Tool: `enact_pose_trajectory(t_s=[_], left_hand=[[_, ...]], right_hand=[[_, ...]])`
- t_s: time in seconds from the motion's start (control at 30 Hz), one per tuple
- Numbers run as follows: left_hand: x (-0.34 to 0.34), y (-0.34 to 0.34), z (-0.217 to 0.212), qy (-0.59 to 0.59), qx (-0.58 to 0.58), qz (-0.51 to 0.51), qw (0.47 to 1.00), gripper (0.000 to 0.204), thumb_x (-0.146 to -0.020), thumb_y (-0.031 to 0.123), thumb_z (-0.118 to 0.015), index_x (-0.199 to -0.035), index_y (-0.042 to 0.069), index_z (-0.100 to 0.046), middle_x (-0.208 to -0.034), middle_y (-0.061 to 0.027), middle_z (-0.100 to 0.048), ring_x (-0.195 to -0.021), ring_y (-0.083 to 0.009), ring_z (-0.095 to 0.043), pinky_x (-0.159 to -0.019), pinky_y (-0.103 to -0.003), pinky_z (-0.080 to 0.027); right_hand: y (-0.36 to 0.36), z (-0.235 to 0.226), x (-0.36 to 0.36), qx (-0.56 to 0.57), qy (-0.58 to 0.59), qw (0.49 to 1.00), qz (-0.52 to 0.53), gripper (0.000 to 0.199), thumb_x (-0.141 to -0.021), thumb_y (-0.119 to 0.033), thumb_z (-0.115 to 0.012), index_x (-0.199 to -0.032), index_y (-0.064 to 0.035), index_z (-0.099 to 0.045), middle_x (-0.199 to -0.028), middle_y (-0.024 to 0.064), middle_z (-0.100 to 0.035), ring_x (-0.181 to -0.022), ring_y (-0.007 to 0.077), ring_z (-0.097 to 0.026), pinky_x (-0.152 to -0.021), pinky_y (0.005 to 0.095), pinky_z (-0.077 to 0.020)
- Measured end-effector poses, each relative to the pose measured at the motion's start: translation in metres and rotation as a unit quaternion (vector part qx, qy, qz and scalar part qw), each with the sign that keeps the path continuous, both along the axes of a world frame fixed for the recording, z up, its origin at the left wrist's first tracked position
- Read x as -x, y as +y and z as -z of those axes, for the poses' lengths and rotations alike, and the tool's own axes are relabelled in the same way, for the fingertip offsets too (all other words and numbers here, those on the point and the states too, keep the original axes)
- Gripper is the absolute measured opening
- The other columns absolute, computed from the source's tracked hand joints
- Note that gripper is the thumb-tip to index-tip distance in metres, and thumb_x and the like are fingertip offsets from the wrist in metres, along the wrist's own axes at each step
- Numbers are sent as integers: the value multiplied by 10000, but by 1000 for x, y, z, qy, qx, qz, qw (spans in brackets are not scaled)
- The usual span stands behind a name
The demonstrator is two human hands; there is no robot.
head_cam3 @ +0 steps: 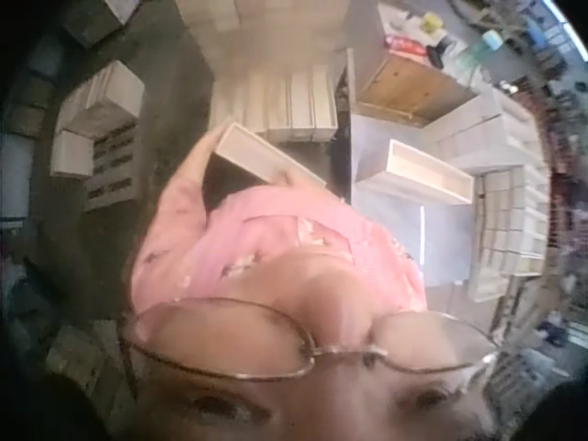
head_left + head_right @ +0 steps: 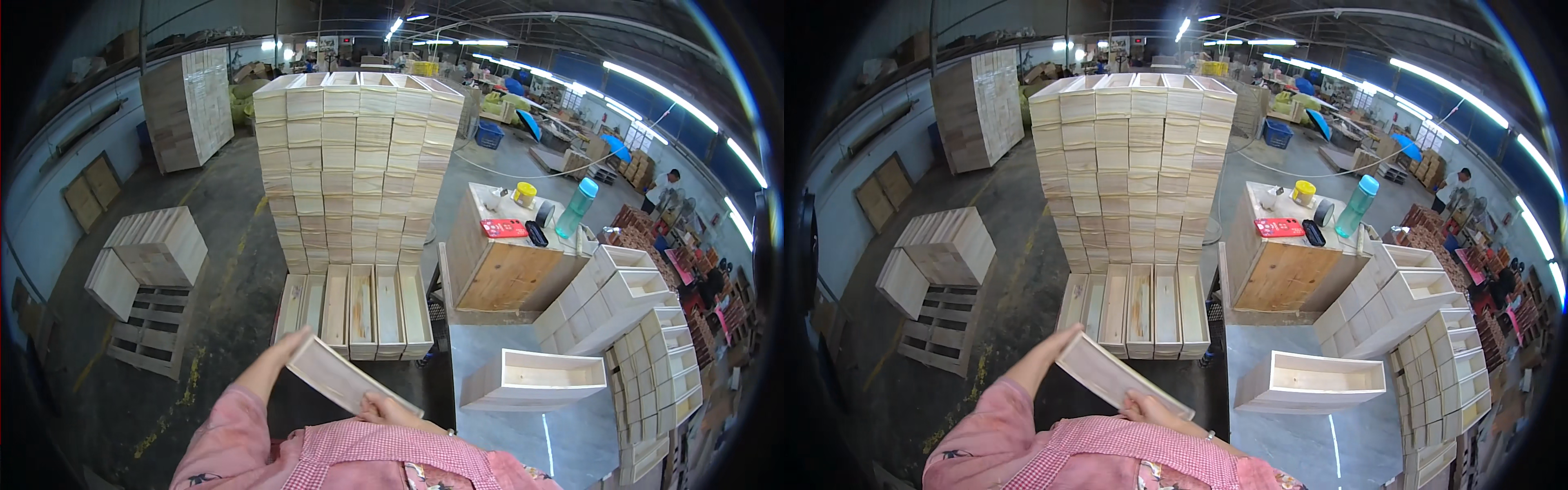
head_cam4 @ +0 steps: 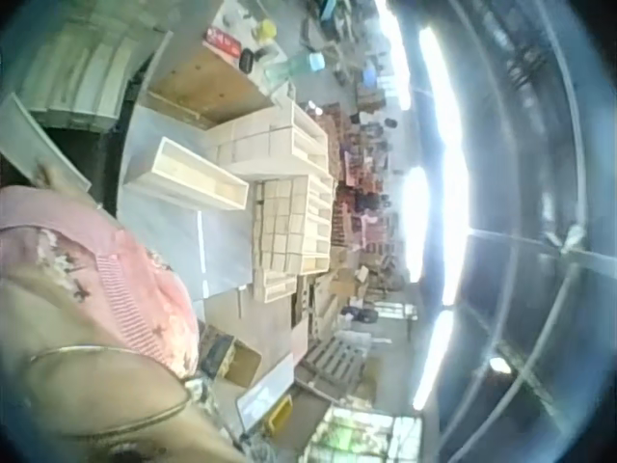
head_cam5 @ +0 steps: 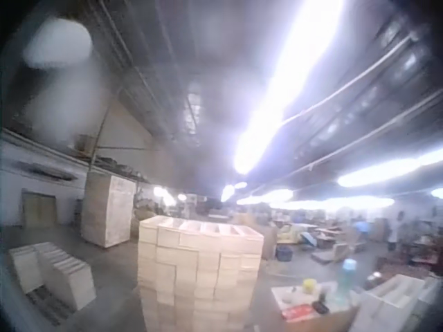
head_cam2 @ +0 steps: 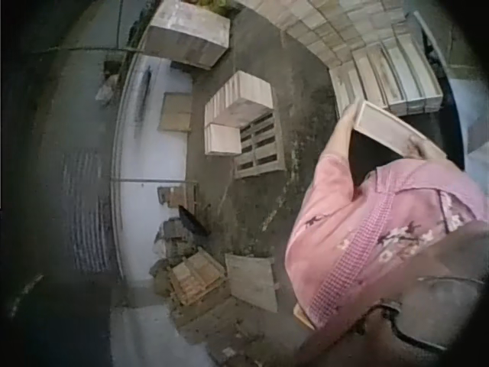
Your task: The person wraps rubber bands around small wooden boxes and stacks long wooden boxes onto a table by hand.
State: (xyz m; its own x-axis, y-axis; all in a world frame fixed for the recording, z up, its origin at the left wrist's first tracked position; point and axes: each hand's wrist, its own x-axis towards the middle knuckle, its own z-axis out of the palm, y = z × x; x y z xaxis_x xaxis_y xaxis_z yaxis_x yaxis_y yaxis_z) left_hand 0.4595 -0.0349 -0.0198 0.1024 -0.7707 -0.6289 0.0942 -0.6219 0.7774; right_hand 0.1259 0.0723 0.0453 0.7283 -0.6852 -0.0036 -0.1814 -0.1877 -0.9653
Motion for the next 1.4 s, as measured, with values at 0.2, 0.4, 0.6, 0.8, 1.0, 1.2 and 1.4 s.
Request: enact_pose_trajectory(t_s=[0.2,0.4,0.6,0.8,1.0,1.2,1.4], left_hand=[[-3,-37,19,-88,1,96,991,641,-937,588,-523,-1162,5,-666,-1157,-184,-673,-990,-287,-673,-890,-417,-527],[-50,-55,-46,-75,51,149,985,723,-856,605,-558,-1185,-33,-652,-1126,-208,-681,-1035,-317,-669,-930,-416,-502],[-134,-15,-164,-363,178,111,908,587,-833,568,-574,-832,7,-744,-815,-206,-715,-773,-348,-704,-737,-444,-527],[-25,31,-204,-482,409,327,702,527,-781,548,-674,-655,37,-664,-666,-210,-631,-644,-409,-616,-617,-477,-490],[-2,35,-209,-311,399,466,726,453,-777,467,-713,-674,34,-631,-647,-137,-596,-651,-355,-556,-633,-441,-472],[-10,79,-180,-325,482,369,725,656,-733,518,-774,-1166,51,-616,-1313,-268,-494,-1267,-421,-440,-1027,-483,-411],[-18,89,-187,-287,286,413,816,1034,-663,591,-804,-1451,56,-400,-1426,-371,-357,-1369,-474,-387,-1102,-480,-386]], right_hand=[[15,-73,-64,-34,21,999,18,168,-985,-145,-551,-859,-61,-478,-623,-17,-381,-616,86,-384,-563,321,-364],[30,-6,-24,20,125,989,81,123,-914,-153,-587,-904,-32,-569,-671,116,-557,-623,210,-570,-578,377,-443],[129,46,87,-75,283,877,380,186,-895,-251,-658,-933,-76,-710,-918,197,-711,-881,385,-693,-773,417,-554],[27,-1,-12,95,112,939,312,168,-877,-149,-641,-991,-26,-640,-827,125,-596,-717,272,-609,-658,363,-494],[-31,-83,-104,303,-30,943,134,389,-783,-340,-831,-832,-23,-610,-721,109,-506,-642,215,-470,-603,341,-406],[-13,-56,-118,212,-69,963,152,344,-860,-273,-761,-719,-13,-585,-618,92,-446,-621,225,-415,-597,358,-371],[-20,-42,-124,290,-116,933,179,221,-918,-131,-652,-738,-5,-624,-619,108,-476,-573,264,-446,-601,366,-395]])
